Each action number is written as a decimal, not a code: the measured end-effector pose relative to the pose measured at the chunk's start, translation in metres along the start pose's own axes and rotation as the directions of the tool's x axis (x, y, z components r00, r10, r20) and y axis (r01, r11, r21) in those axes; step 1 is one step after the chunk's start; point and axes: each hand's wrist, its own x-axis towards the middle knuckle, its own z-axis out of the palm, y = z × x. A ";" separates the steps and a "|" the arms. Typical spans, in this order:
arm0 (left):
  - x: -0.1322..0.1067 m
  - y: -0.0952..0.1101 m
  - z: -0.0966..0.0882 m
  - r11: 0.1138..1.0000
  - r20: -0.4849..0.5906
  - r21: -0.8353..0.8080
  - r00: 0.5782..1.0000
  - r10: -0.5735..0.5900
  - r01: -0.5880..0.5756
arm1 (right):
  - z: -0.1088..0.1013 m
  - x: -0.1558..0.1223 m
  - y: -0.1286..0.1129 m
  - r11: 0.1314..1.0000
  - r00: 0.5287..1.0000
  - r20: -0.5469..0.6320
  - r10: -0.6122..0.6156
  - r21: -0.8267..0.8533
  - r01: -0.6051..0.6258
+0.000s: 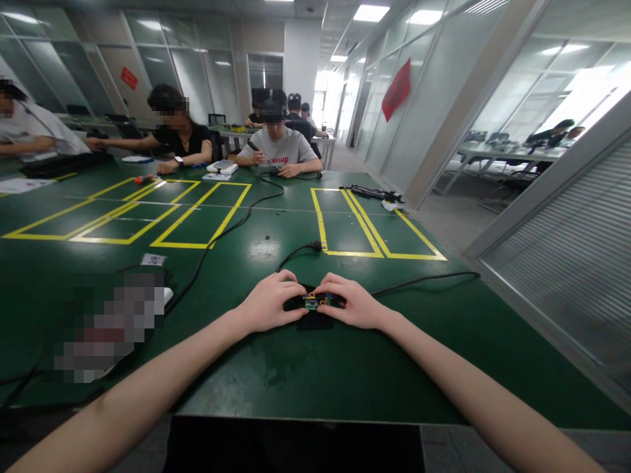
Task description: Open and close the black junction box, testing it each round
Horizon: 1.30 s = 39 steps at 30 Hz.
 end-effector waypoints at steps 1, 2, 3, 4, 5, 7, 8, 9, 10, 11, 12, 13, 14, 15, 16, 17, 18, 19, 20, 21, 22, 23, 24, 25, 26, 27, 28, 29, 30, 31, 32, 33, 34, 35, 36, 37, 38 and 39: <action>0.000 0.000 0.000 1.000 0.004 0.005 1.000 -0.004 0.004 | 0.000 0.000 0.000 1.000 1.000 -0.002 -0.005 0.002 0.005; -0.001 0.000 0.000 1.000 0.009 0.010 1.000 -0.008 0.008 | -0.001 0.000 0.000 1.000 1.000 -0.006 -0.009 0.009 0.009; -0.001 0.000 0.001 1.000 0.013 0.013 1.000 -0.011 0.011 | -0.001 0.000 0.000 1.000 1.000 -0.009 -0.011 0.022 0.012; -0.001 0.000 0.001 1.000 0.018 0.014 1.000 -0.014 0.013 | -0.001 0.000 -0.001 0.999 1.000 -0.009 -0.013 0.041 0.013; -0.001 0.000 0.001 1.000 0.023 0.013 1.000 -0.013 0.013 | -0.001 0.000 -0.002 0.998 1.000 -0.006 -0.015 0.062 0.016; -0.002 -0.001 0.002 1.000 0.034 0.006 0.999 -0.004 0.004 | -0.001 0.000 -0.003 0.996 1.000 0.001 -0.021 0.086 0.020; -0.002 -0.001 0.002 1.000 0.038 0.001 0.999 0.000 0.000 | -0.001 0.000 -0.004 0.996 1.000 0.000 -0.022 0.084 0.022; -0.002 -0.002 0.002 1.000 0.041 -0.004 0.999 0.003 -0.003 | 0.000 0.000 -0.004 0.997 1.000 -0.005 -0.021 0.076 0.021; -0.002 -0.003 0.003 1.000 0.042 -0.009 0.999 0.005 -0.004 | 0.000 0.000 -0.004 0.998 1.000 -0.014 -0.019 0.066 0.020; -0.002 -0.003 0.003 1.000 0.042 -0.012 0.999 0.002 -0.001 | 0.000 0.000 -0.004 0.998 1.000 -0.023 -0.015 0.058 0.017; -0.002 -0.004 0.003 1.000 0.039 -0.015 0.999 -0.003 0.004 | 0.001 0.000 -0.003 0.998 0.999 -0.030 -0.010 0.054 0.012; -0.002 -0.004 0.004 1.000 0.037 -0.015 0.999 -0.009 0.010 | 0.001 0.000 -0.002 0.999 0.999 -0.036 -0.006 0.054 0.008; -0.002 -0.004 0.004 1.000 0.034 -0.015 0.999 -0.014 0.014 | 0.001 0.000 -0.002 0.998 0.999 -0.041 -0.002 0.055 0.004; -0.002 -0.004 0.005 1.000 0.035 -0.014 0.999 -0.019 0.020 | 0.002 0.000 -0.001 0.998 0.999 -0.044 0.003 0.057 0.000; -0.002 -0.003 0.005 1.000 0.038 -0.013 0.999 -0.024 0.025 | 0.002 0.000 -0.001 0.998 0.999 -0.047 0.007 0.060 -0.004; -0.002 -0.002 0.005 0.999 0.042 -0.011 0.999 -0.029 0.030 | 0.003 0.000 -0.001 0.998 0.999 -0.049 0.011 0.066 -0.007; -0.002 -0.001 0.005 0.999 0.048 -0.009 0.998 -0.034 0.034 | 0.003 0.000 -0.002 0.997 0.999 -0.051 0.011 0.073 -0.007; -0.002 0.000 0.004 0.999 0.055 -0.007 0.998 -0.037 0.038 | 0.004 0.000 -0.002 0.997 0.999 -0.053 0.009 0.078 -0.005; -0.002 0.001 0.004 0.999 0.061 -0.003 0.997 -0.040 0.040 | 0.004 0.000 -0.003 0.997 0.999 -0.054 0.006 0.079 -0.002; -0.002 0.002 0.004 0.999 0.065 0.000 0.997 -0.042 0.042 | 0.003 0.000 -0.004 0.997 0.998 -0.057 0.002 0.075 0.002; -0.001 0.003 0.003 0.999 0.068 0.003 0.997 -0.043 0.043 | 0.003 -0.001 -0.005 0.998 0.998 -0.060 -0.002 0.068 0.006; -0.001 0.003 0.003 0.999 0.072 0.006 0.996 -0.044 0.043 | 0.003 -0.001 -0.006 0.998 0.998 -0.064 -0.006 0.058 0.009; -0.001 0.004 0.003 0.999 0.075 0.009 0.996 -0.044 0.044 | 0.002 -0.001 -0.006 0.999 0.998 -0.067 -0.008 0.048 0.011; -0.002 0.004 0.003 0.999 0.076 0.011 0.996 -0.045 0.044 | 0.001 -0.002 -0.007 0.999 0.998 -0.069 -0.010 0.037 0.012; -0.002 0.004 0.003 0.999 0.077 0.012 0.996 -0.044 0.043 | 0.001 -0.002 -0.007 0.999 0.997 -0.072 -0.014 0.028 0.016; -0.002 0.004 0.004 0.999 0.077 0.013 0.996 -0.042 0.041 | 0.001 -0.003 -0.007 1.000 0.997 -0.076 -0.020 0.019 0.022; -0.002 0.004 0.004 0.999 0.077 0.014 0.996 -0.039 0.038 | 0.000 -0.003 -0.007 0.999 0.996 -0.080 -0.030 0.009 0.030; -0.001 0.004 0.004 0.999 0.078 0.015 0.996 -0.037 0.036 | 0.000 -0.003 -0.007 0.999 0.995 -0.087 -0.042 -0.001 0.042; -0.001 0.004 0.004 0.999 0.079 0.015 0.996 -0.035 0.034 | 0.001 -0.004 -0.007 0.998 0.994 -0.097 -0.056 -0.011 0.055; -0.001 0.004 0.003 0.999 0.082 0.016 0.996 -0.032 0.031 | 0.001 -0.004 -0.007 0.997 0.992 -0.107 -0.070 -0.020 0.069; -0.001 0.004 0.003 0.999 0.087 0.018 0.996 -0.028 0.027 | 0.001 -0.004 -0.007 0.997 0.990 -0.114 -0.082 -0.025 0.079; -0.001 0.005 0.003 1.000 0.090 0.021 0.996 -0.025 0.023 | 0.002 -0.004 -0.007 0.996 0.990 -0.113 -0.085 -0.026 0.083; -0.001 0.005 0.003 1.000 0.092 0.024 0.995 -0.022 0.020 | 0.002 -0.004 -0.006 0.997 0.991 -0.104 -0.082 -0.021 0.080; -0.001 0.005 0.003 0.999 0.093 0.028 0.995 -0.021 0.018 | 0.003 -0.004 -0.006 0.997 0.993 -0.088 -0.073 -0.014 0.072; -0.001 0.005 0.003 0.999 0.091 0.033 0.996 -0.022 0.019 | 0.003 -0.003 -0.006 0.998 0.996 -0.069 -0.062 -0.010 0.062; -0.001 0.005 0.003 0.999 0.088 0.037 0.996 -0.025 0.022 | 0.004 -0.003 -0.005 0.999 0.997 -0.052 -0.051 -0.011 0.051; -0.001 0.005 0.003 0.999 0.083 0.041 0.996 -0.030 0.027 | 0.004 -0.002 -0.005 0.999 0.998 -0.039 -0.041 -0.020 0.041; -0.001 0.005 0.003 0.998 0.079 0.046 0.996 -0.037 0.033 | 0.004 -0.002 -0.005 0.999 0.999 -0.033 -0.035 -0.035 0.034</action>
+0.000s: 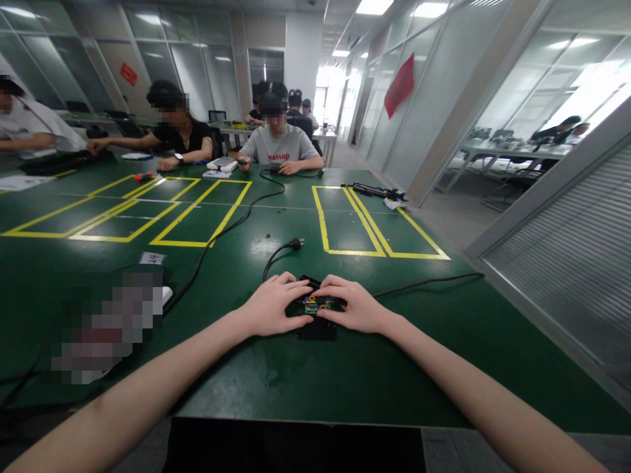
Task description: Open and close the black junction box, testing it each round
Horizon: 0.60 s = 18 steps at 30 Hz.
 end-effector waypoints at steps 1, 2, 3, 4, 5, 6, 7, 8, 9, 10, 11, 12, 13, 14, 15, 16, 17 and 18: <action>0.000 0.000 0.000 1.000 -0.003 0.005 1.000 -0.008 0.008 | 0.000 0.000 0.000 1.000 1.000 0.001 0.006 -0.021 -0.006; 0.000 0.000 0.000 1.000 -0.006 0.012 1.000 -0.020 0.020 | 0.001 0.001 0.000 0.999 1.000 -0.002 0.012 -0.044 -0.012; 0.001 0.000 0.000 0.999 -0.010 0.020 0.999 -0.034 0.034 | 0.001 0.001 0.001 0.998 1.000 -0.004 0.017 -0.067 -0.017; 0.001 0.001 0.000 0.998 -0.016 0.028 0.999 -0.050 0.050 | 0.001 0.001 0.001 0.996 1.000 -0.006 0.020 -0.088 -0.020; 0.001 0.001 0.000 0.997 -0.022 0.037 0.998 -0.066 0.067 | 0.002 0.001 0.001 0.994 1.000 -0.007 0.019 -0.104 -0.020; 0.001 0.001 0.000 0.995 -0.026 0.046 0.996 -0.082 0.083 | 0.002 0.001 0.002 0.993 1.000 -0.009 0.016 -0.114 -0.017; 0.002 0.002 0.000 0.994 -0.026 0.054 0.995 -0.096 0.098 | 0.003 0.001 0.002 0.993 1.000 -0.011 0.011 -0.114 -0.012; 0.002 0.002 0.000 0.992 -0.022 0.061 0.994 -0.108 0.109 | 0.004 0.001 0.002 0.994 1.000 -0.013 0.003 -0.107 -0.005; 0.002 0.003 0.000 0.991 -0.014 0.066 0.993 -0.115 0.116 | 0.004 0.001 0.003 0.995 1.000 -0.018 -0.004 -0.096 0.003; 0.002 0.003 0.001 0.990 -0.004 0.069 0.993 -0.120 0.120 | 0.005 0.001 0.003 0.997 1.000 -0.027 -0.012 -0.082 0.009; 0.003 0.004 0.001 0.990 0.005 0.070 0.993 -0.121 0.120 | 0.005 0.000 0.003 0.998 0.999 -0.037 -0.019 -0.068 0.016; 0.003 0.004 0.001 0.990 0.011 0.070 0.993 -0.120 0.119 | 0.006 0.000 0.003 0.998 0.999 -0.048 -0.026 -0.052 0.023; 0.003 0.004 0.001 0.991 0.016 0.069 0.993 -0.119 0.117 | 0.006 0.000 0.003 0.999 0.998 -0.060 -0.031 -0.035 0.029; 0.003 0.004 0.002 0.991 0.019 0.066 0.993 -0.116 0.114 | 0.006 0.000 0.003 0.999 0.997 -0.071 -0.032 -0.015 0.031; 0.002 0.003 0.002 0.992 0.019 0.063 0.993 -0.113 0.112 | 0.006 0.000 0.003 0.999 0.996 -0.078 -0.032 0.006 0.033; 0.002 0.003 0.002 0.992 0.017 0.058 0.994 -0.109 0.108 | 0.006 0.000 0.002 0.999 0.996 -0.079 -0.029 0.026 0.032; 0.002 0.002 0.003 0.994 0.012 0.049 0.995 -0.101 0.101 | 0.006 0.000 0.002 0.999 0.997 -0.076 -0.024 0.040 0.027; 0.002 0.002 0.003 0.995 0.005 0.036 0.996 -0.090 0.090 | 0.005 0.000 0.002 0.999 0.998 -0.069 -0.015 0.048 0.018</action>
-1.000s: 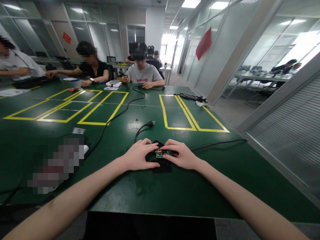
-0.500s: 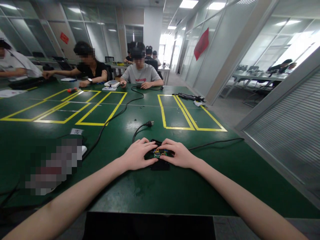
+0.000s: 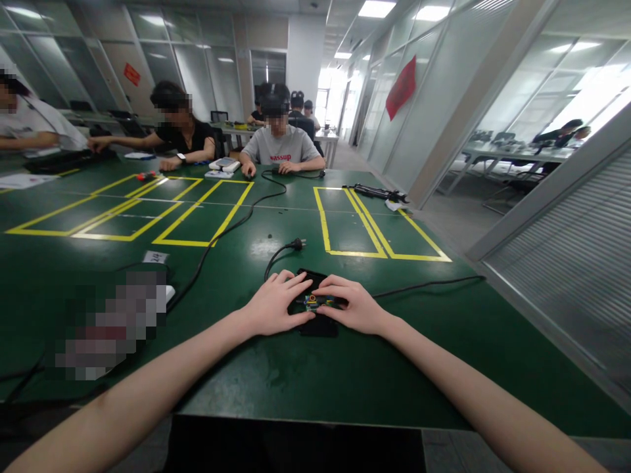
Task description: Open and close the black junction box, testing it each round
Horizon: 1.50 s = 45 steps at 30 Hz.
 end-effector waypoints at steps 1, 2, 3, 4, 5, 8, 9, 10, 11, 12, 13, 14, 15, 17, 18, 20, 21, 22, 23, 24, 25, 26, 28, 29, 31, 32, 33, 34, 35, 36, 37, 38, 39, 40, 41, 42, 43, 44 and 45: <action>0.000 -0.001 0.000 1.000 -0.012 -0.015 1.000 0.012 -0.012 | 0.000 0.000 0.000 1.000 1.000 0.010 0.011 0.003 -0.011; 0.000 -0.001 0.001 0.999 -0.029 -0.032 0.999 0.023 -0.024 | 0.000 0.001 0.001 1.000 1.000 0.020 0.023 0.000 -0.023; 0.000 -0.002 0.001 0.998 -0.047 -0.049 0.998 0.032 -0.035 | 0.000 0.001 0.001 0.999 0.999 0.028 0.033 -0.009 -0.033; 0.000 -0.002 0.001 0.997 -0.066 -0.065 0.997 0.040 -0.044 | 0.001 0.001 0.002 0.999 0.999 0.035 0.042 -0.024 -0.041; 0.000 -0.002 0.001 0.996 -0.082 -0.081 0.996 0.042 -0.049 | 0.001 0.001 0.002 0.998 0.998 0.041 0.047 -0.044 -0.045; 0.001 -0.005 0.002 0.989 -0.115 -0.141 0.993 0.028 -0.045 | 0.001 0.002 0.003 0.991 0.997 0.052 0.050 -0.125 -0.043; 0.001 -0.006 0.002 0.984 -0.125 -0.170 0.992 0.022 -0.044 | 0.001 0.002 0.003 0.989 0.998 0.053 0.046 -0.145 -0.038; 0.001 -0.008 0.002 0.978 -0.135 -0.204 0.991 0.017 -0.045 | 0.001 0.002 0.003 0.987 0.998 0.050 0.037 -0.158 -0.028; 0.001 -0.009 0.002 0.970 -0.147 -0.240 0.989 0.012 -0.047 | 0.001 0.002 0.002 0.986 0.999 0.043 0.026 -0.166 -0.018; 0.001 -0.011 0.002 0.960 -0.158 -0.277 0.987 0.005 -0.049 | 0.000 0.002 0.002 0.985 0.999 0.031 0.015 -0.170 -0.009; 0.001 -0.013 0.002 0.950 -0.165 -0.310 0.986 -0.004 -0.048 | -0.001 0.002 0.002 0.985 1.000 0.015 0.007 -0.174 -0.004; 0.001 -0.014 0.003 0.940 -0.167 -0.337 0.986 -0.014 -0.043 | -0.002 0.002 0.002 0.984 1.000 -0.004 0.006 -0.179 -0.007; 0.001 -0.015 0.003 0.933 -0.165 -0.359 0.986 -0.027 -0.034 | -0.003 0.003 0.002 0.983 1.000 -0.022 0.017 -0.183 -0.020; 0.001 -0.016 0.003 0.922 -0.156 -0.386 0.986 -0.051 -0.013 | -0.006 0.003 0.005 0.979 0.998 -0.041 0.056 -0.192 -0.063; 0.000 -0.016 0.003 0.919 -0.152 -0.393 0.987 -0.061 -0.004 | -0.008 0.003 0.006 0.978 0.997 -0.036 0.075 -0.195 -0.080; 0.000 -0.015 0.003 0.916 -0.145 -0.400 0.986 -0.082 0.018 | -0.010 0.003 0.011 0.979 0.995 -0.005 0.096 -0.182 -0.095; 0.001 -0.014 0.002 0.916 -0.138 -0.399 0.986 -0.089 0.027 | -0.010 0.003 0.012 0.982 0.995 0.011 0.096 -0.167 -0.093; 0.001 -0.014 0.002 0.918 -0.127 -0.394 0.988 -0.092 0.035 | -0.010 0.002 0.014 0.985 0.995 0.024 0.094 -0.150 -0.089; 0.001 -0.013 0.001 0.922 -0.115 -0.386 0.989 -0.093 0.042 | -0.009 0.002 0.015 0.987 0.995 0.031 0.091 -0.135 -0.086; 0.002 -0.013 0.001 0.926 -0.102 -0.376 0.991 -0.092 0.048 | -0.008 0.002 0.016 0.989 0.996 0.031 0.087 -0.126 -0.083; 0.002 -0.012 0.001 0.930 -0.091 -0.364 0.992 -0.091 0.052 | -0.008 0.002 0.017 0.989 0.996 0.027 0.082 -0.125 -0.078; 0.003 -0.012 0.000 0.935 -0.083 -0.351 0.993 -0.089 0.054 | -0.007 0.001 0.017 0.989 0.997 0.026 0.075 -0.129 -0.071; 0.004 -0.011 0.000 0.943 -0.080 -0.329 0.993 -0.082 0.052 | -0.005 0.001 0.017 0.988 0.998 0.033 0.056 -0.148 -0.051; 0.004 -0.011 0.000 0.947 -0.083 -0.319 0.993 -0.079 0.048 | -0.005 0.002 0.017 0.986 0.998 0.039 0.047 -0.163 -0.041; 0.005 -0.012 0.001 0.954 -0.095 -0.298 0.993 -0.073 0.042 | -0.005 0.002 0.016 0.981 0.998 0.052 0.042 -0.194 -0.031; 0.005 -0.012 0.002 0.957 -0.102 -0.288 0.992 -0.073 0.041 | -0.006 0.002 0.015 0.978 0.998 0.055 0.044 -0.207 -0.032; 0.005 -0.012 0.002 0.960 -0.108 -0.279 0.991 -0.073 0.040 | -0.007 0.002 0.013 0.976 0.997 0.054 0.051 -0.213 -0.038; 0.004 -0.013 0.003 0.962 -0.113 -0.271 0.991 -0.073 0.040 | -0.008 0.002 0.011 0.976 0.997 0.051 0.062 -0.211 -0.050; 0.004 -0.013 0.004 0.964 -0.117 -0.264 0.991 -0.071 0.038 | -0.009 0.002 0.009 0.977 0.996 0.047 0.076 -0.204 -0.065; 0.004 -0.013 0.004 0.966 -0.122 -0.257 0.990 -0.068 0.035 | -0.010 0.002 0.006 0.978 0.995 0.044 0.088 -0.195 -0.078; 0.003 -0.013 0.005 0.968 -0.126 -0.251 0.990 -0.064 0.030 | -0.010 0.001 0.004 0.979 0.994 0.045 0.095 -0.187 -0.085; 0.003 -0.013 0.005 0.969 -0.128 -0.245 0.990 -0.057 0.024 | -0.010 0.001 0.002 0.980 0.994 0.050 0.097 -0.182 -0.086; 0.003 -0.013 0.005 0.971 -0.130 -0.238 0.990 -0.051 0.019 | -0.010 0.001 0.001 0.980 0.994 0.055 0.094 -0.180 -0.083; 0.003 -0.013 0.005 0.973 -0.132 -0.232 0.990 -0.045 0.014 | -0.009 0.001 0.000 0.981 0.994 0.060 0.087 -0.180 -0.075; 0.002 -0.013 0.005 0.974 -0.133 -0.227 0.990 -0.040 0.009 | -0.007 0.001 0.000 0.981 0.995 0.060 0.082 -0.181 -0.070; 0.002 -0.013 0.004 0.975 -0.135 -0.221 0.990 -0.033 0.003 | -0.006 0.001 0.001 0.981 0.995 0.055 0.082 -0.179 -0.071; 0.002 -0.013 0.004 0.976 -0.137 -0.216 0.990 -0.027 -0.003 | -0.005 0.001 0.001 0.982 0.995 0.046 0.087 -0.174 -0.078; 0.002 -0.013 0.004 0.977 -0.140 -0.211 0.990 -0.022 -0.008 | -0.004 0.002 0.002 0.982 0.995 0.039 0.095 -0.167 -0.088; 0.002 -0.013 0.004 0.978 -0.142 -0.209 0.990 -0.017 -0.013 | -0.004 0.002 0.003 0.983 0.994 0.034 0.105 -0.156 -0.099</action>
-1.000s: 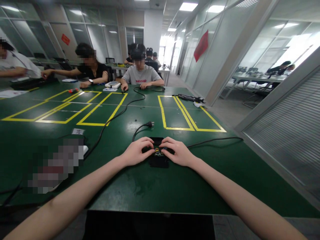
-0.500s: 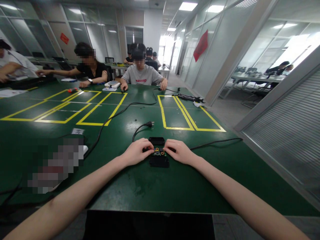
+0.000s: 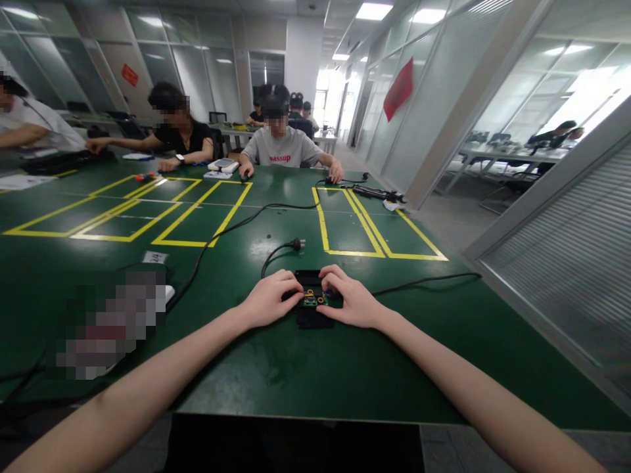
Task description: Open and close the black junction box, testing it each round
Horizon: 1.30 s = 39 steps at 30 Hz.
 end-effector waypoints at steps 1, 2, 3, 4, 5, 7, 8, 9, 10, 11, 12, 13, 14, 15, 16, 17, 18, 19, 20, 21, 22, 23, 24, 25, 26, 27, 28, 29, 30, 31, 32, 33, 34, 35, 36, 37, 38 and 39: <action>0.000 0.000 0.000 1.000 -0.002 -0.001 1.000 0.004 -0.004 | 0.000 0.001 0.001 1.000 1.000 0.001 0.011 0.015 -0.011; -0.001 0.000 0.000 1.000 -0.005 -0.001 1.000 0.005 -0.005 | 0.001 0.001 0.001 0.999 1.000 0.003 0.022 0.032 -0.022; -0.001 0.000 0.000 1.000 -0.007 -0.001 1.000 0.004 -0.004 | 0.001 0.001 0.002 0.998 0.999 0.008 0.032 0.050 -0.033; -0.002 0.000 0.000 1.000 -0.010 0.001 1.000 0.000 0.000 | 0.000 0.002 0.003 0.997 0.999 0.012 0.041 0.067 -0.041; -0.002 -0.001 0.000 1.000 -0.013 0.003 1.000 -0.006 0.006 | 0.000 0.002 0.004 0.995 0.999 0.016 0.048 0.082 -0.049; -0.002 -0.001 0.000 1.000 -0.020 0.003 1.000 -0.012 0.012 | 0.000 0.002 0.006 0.993 0.998 0.019 0.059 0.104 -0.061; -0.002 -0.001 0.000 1.000 -0.022 -0.002 1.000 -0.009 0.009 | 0.000 0.001 0.007 0.992 0.998 0.019 0.063 0.110 -0.065; -0.001 -0.001 0.000 1.000 -0.021 -0.008 1.000 0.000 0.000 | 0.000 0.001 0.008 0.991 0.998 0.017 0.067 0.112 -0.068; -0.001 -0.002 -0.001 1.000 -0.016 -0.016 1.000 0.011 -0.011 | 0.000 0.001 0.008 0.991 0.997 0.013 0.070 0.110 -0.071; 0.000 -0.002 -0.001 0.999 -0.008 -0.024 1.000 0.023 -0.023 | 0.001 0.001 0.009 0.992 0.997 0.008 0.074 0.105 -0.074; 0.000 -0.002 -0.001 0.999 0.002 -0.030 0.999 0.034 -0.034 | 0.001 0.001 0.009 0.992 0.997 0.001 0.076 0.098 -0.076; 0.001 -0.002 -0.001 0.999 0.007 -0.035 0.999 0.042 -0.041 | 0.001 0.001 0.009 0.993 0.997 -0.007 0.077 0.088 -0.076; 0.001 -0.003 -0.001 0.998 0.007 -0.039 0.999 0.045 -0.045 | 0.002 0.001 0.009 0.994 0.997 -0.016 0.075 0.078 -0.074; 0.001 -0.003 0.000 0.998 -0.001 -0.042 0.999 0.043 -0.043 | 0.002 0.001 0.008 0.995 0.997 -0.024 0.069 0.070 -0.068; 0.000 -0.003 0.001 0.999 -0.016 -0.041 0.999 0.035 -0.035 | 0.002 0.001 0.006 0.996 0.998 -0.033 0.060 0.066 -0.058; 0.000 -0.003 0.001 0.999 -0.036 -0.035 0.999 0.022 -0.023 | 0.001 0.002 0.005 0.997 0.998 -0.045 0.050 0.066 -0.047; 0.000 -0.003 0.001 1.000 -0.056 -0.025 0.998 0.008 -0.009 | 0.001 0.002 0.004 0.997 0.997 -0.061 0.042 0.068 -0.038; 0.000 -0.003 0.001 1.000 -0.076 -0.012 0.997 -0.004 0.003 | 0.000 0.002 0.002 0.997 0.996 -0.084 0.038 0.071 -0.032; 0.000 -0.002 0.001 1.000 -0.096 0.003 0.995 -0.009 0.009 | -0.002 0.002 0.001 0.997 0.993 -0.113 0.038 0.072 -0.030; 0.000 -0.001 0.000 1.000 -0.116 0.014 0.993 -0.007 0.008 | -0.004 0.002 0.000 0.997 0.989 -0.145 0.041 0.073 -0.030; 0.001 0.000 -0.002 1.000 -0.133 0.019 0.991 0.001 0.001 | -0.006 0.002 -0.001 0.997 0.983 -0.176 0.042 0.075 -0.030; 0.001 0.002 -0.004 1.000 -0.144 0.016 0.989 0.012 -0.009 | -0.008 0.002 -0.001 0.996 0.979 -0.201 0.039 0.081 -0.023; 0.001 0.003 -0.005 1.000 -0.146 0.005 0.989 0.025 -0.024 | -0.010 0.001 -0.002 0.996 0.976 -0.215 0.029 0.090 -0.010; 0.001 0.005 -0.007 0.999 -0.133 -0.015 0.990 0.037 -0.040 | -0.012 0.000 -0.001 0.995 0.977 -0.214 0.015 0.103 0.008; 0.000 0.006 -0.009 0.998 -0.100 -0.039 0.994 0.051 -0.055 | -0.013 -0.002 -0.001 0.993 0.980 -0.198 -0.003 0.118 0.027; -0.001 0.007 -0.010 0.995 -0.056 -0.067 0.996 0.069 -0.073 | -0.014 -0.003 -0.001 0.990 0.985 -0.170 -0.020 0.137 0.044; -0.003 0.008 -0.011 0.992 -0.009 -0.095 0.996 0.088 -0.088 | -0.014 -0.005 -0.001 0.986 0.990 -0.135 -0.034 0.158 0.056; -0.004 0.009 -0.012 0.987 0.032 -0.122 0.994 0.105 -0.100 | -0.014 -0.006 -0.001 0.982 0.994 -0.099 -0.043 0.179 0.060; -0.006 0.009 -0.013 0.984 0.063 -0.143 0.991 0.118 -0.108 | -0.014 -0.008 0.000 0.979 0.997 -0.067 -0.046 0.198 0.059; -0.007 0.009 -0.013 0.982 0.085 -0.154 0.988 0.125 -0.111 | -0.013 -0.008 0.000 0.976 0.998 -0.046 -0.048 0.212 0.057; -0.008 0.008 -0.014 0.982 0.100 -0.153 0.987 0.128 -0.112 | -0.012 -0.009 0.000 0.974 0.998 -0.036 -0.053 0.220 0.059; -0.008 0.008 -0.014 0.984 0.111 -0.141 0.986 0.126 -0.110 | -0.011 -0.009 0.000 0.973 0.998 -0.033 -0.058 0.220 0.064; -0.008 0.007 -0.013 0.988 0.118 -0.116 0.986 0.118 -0.105 | -0.010 -0.009 0.000 0.975 0.997 -0.033 -0.064 0.213 0.070; -0.007 0.006 -0.013 0.992 0.121 -0.082 0.987 0.103 -0.093 | -0.009 -0.008 0.000 0.977 0.997 -0.034 -0.071 0.197 0.076; -0.007 0.005 -0.012 0.996 0.114 -0.044 0.990 0.081 -0.076 | -0.009 -0.007 0.000 0.982 0.997 -0.037 -0.073 0.174 0.079; -0.006 0.004 -0.011 0.999 0.099 -0.006 0.994 0.053 -0.052 | -0.008 -0.006 0.000 0.986 0.997 -0.041 -0.069 0.148 0.075; -0.005 0.003 -0.009 0.999 0.076 0.028 0.997 0.023 -0.025 | -0.008 -0.005 0.000 0.990 0.997 -0.046 -0.061 0.121 0.066; -0.004 0.002 -0.008 0.998 0.052 0.055 0.999 -0.002 -0.001 | -0.008 -0.004 0.000 0.994 0.997 -0.052 -0.054 0.097 0.059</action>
